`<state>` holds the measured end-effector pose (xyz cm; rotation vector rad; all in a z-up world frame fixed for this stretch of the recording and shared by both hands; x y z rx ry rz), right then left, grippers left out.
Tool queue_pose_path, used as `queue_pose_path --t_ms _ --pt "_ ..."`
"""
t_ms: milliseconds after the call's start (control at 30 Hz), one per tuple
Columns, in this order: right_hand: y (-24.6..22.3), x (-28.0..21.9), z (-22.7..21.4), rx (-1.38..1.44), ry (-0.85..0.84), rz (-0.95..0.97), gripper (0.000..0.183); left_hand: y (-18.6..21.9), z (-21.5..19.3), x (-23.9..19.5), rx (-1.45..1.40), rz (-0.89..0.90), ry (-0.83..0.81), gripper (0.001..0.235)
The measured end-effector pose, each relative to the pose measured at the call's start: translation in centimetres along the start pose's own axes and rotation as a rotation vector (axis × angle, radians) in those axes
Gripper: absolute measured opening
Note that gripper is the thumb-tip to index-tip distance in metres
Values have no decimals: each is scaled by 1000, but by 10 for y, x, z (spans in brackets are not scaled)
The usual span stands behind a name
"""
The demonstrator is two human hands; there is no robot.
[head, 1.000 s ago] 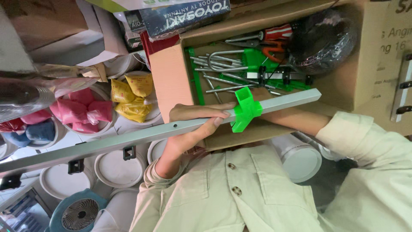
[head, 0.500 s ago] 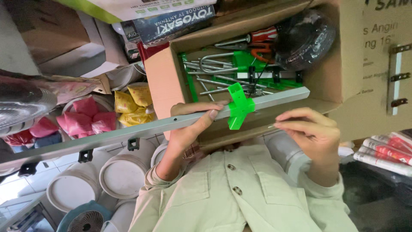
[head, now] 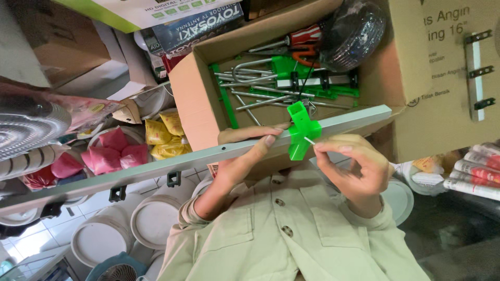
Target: The person assembles components of a white metal frame using a green plastic connector piece and a screwdriver, retrieving various screws and parts from a cardboard box.
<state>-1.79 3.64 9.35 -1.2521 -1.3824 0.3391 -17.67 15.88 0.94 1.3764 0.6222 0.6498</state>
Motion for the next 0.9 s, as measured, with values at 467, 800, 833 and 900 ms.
queue_pose_path --t_ms 467,800,833,900 --pt "-30 35 14 -258 -171 -29 46 3 0 -1 38 3 16 20" --pt "-6 33 15 -106 -66 53 33 0 -10 -1 35 -43 63 21" --pt "-7 33 15 -127 -72 28 34 0 -11 -1 51 -49 63 22" --pt "-9 31 17 -169 -83 -18 37 -1 -10 -1 70 -74 53 21"
Point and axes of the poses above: each hand's wrist, its own x-axis towards the middle knuckle, its own z-axis out of the palm, y = z × x, the point moved 10 cm from there along x, towards the middle knuckle, and after that the axes turned 6 degrees about x, right-handed, at the moved point
